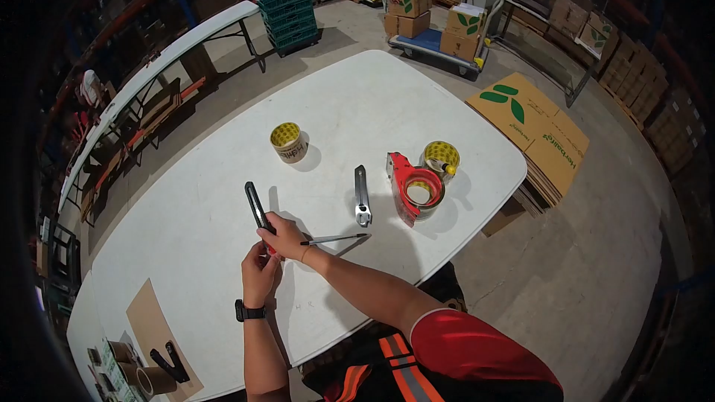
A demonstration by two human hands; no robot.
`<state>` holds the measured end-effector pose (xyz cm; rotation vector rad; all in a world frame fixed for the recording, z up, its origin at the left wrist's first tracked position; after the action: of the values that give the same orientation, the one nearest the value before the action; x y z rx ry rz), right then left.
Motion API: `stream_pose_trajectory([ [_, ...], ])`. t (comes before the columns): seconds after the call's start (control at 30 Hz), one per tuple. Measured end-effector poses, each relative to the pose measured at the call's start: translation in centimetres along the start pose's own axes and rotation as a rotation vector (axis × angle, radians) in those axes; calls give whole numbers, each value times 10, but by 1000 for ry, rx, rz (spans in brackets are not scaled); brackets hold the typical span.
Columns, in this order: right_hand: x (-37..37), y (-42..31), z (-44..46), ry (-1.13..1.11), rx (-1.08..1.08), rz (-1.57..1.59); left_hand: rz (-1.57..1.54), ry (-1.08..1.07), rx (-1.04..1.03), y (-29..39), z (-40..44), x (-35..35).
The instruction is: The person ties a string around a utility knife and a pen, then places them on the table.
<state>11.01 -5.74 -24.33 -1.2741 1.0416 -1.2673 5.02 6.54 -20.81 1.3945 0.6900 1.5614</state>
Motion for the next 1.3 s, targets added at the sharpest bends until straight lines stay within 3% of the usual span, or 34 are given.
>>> stream_pose_trajectory([
  [0.83, -2, 1, 0, 27, 20, 1, -70, 8, 28, -2, -1, 0],
  [0.9, -1, 1, 0, 15, 20, -21, 67, -7, 17, -3, 0, 2],
  [1.3, -2, 0, 0, 12, 7, -3, 81, -15, 33, 2, -1, 2],
])
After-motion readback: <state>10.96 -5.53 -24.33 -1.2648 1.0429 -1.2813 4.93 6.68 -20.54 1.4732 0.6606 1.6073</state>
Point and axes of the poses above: each hand's wrist, its own z-axis towards the middle knuckle, its own x-axis out of the back of the hand, y = z × x, the point moved 1 cm from there along z, towards the middle knuckle, and after that the axes turned 6 degrees about -x, right-handed, at the moved point
